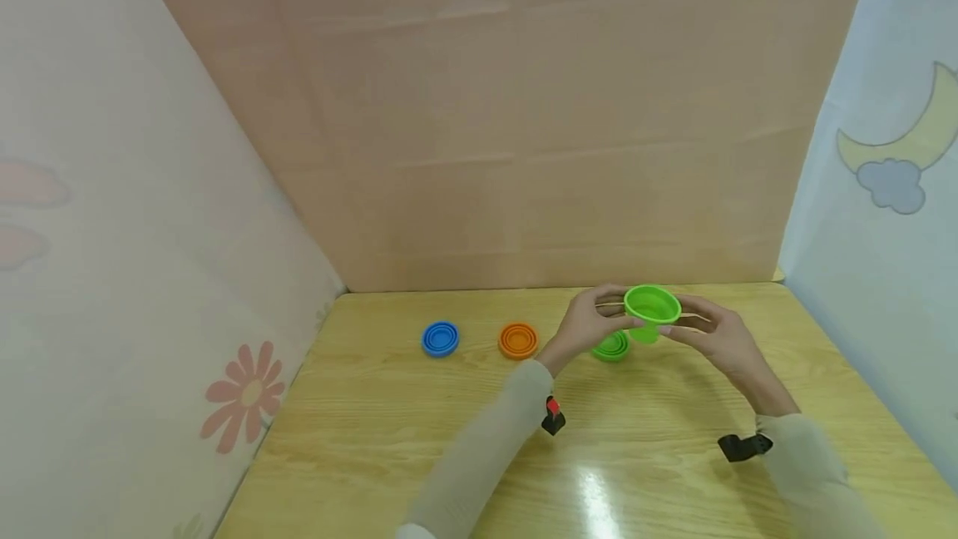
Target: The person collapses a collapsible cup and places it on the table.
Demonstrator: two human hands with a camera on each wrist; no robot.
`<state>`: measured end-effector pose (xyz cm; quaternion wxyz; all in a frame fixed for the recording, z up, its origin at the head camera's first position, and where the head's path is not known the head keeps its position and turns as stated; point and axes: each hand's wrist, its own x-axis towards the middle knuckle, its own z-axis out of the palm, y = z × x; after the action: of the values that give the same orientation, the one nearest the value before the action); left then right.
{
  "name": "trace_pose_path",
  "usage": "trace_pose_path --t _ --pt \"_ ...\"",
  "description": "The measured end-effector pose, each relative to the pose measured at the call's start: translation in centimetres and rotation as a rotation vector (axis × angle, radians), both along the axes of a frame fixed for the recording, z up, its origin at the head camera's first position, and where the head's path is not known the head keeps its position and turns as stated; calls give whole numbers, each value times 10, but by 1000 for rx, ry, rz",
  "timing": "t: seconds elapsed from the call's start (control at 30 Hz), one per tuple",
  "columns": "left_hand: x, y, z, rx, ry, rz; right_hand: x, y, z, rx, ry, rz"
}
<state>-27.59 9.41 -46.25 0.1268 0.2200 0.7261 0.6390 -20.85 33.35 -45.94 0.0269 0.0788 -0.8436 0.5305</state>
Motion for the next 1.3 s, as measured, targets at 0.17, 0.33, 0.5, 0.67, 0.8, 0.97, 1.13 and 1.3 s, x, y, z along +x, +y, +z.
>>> trace_pose_path --t 0.17,0.33,0.5,0.67,0.8,0.97,1.13,1.3 --pt "10 -23 -6 27 -4 -4 4 -18 3 21 5 70" --pt "27 -56 -14 40 12 4 8 -45 -5 -27 11 161" --pt "46 -92 -22 15 -4 9 11 -72 -16 -81 2 266" --pt "56 -115 -31 2 -35 33 11 -90 -26 -82 1 331" --pt "63 -126 -36 -15 -43 46 12 -97 -32 -76 4 366" --pt "72 -137 -38 -19 -25 45 12 -104 -38 -85 -6 408" --pt "78 -146 -40 -29 2 47 14 -109 -41 -104 -19 444" --pt "82 -149 -43 -33 -20 46 16 -111 -41 -89 -36 443"
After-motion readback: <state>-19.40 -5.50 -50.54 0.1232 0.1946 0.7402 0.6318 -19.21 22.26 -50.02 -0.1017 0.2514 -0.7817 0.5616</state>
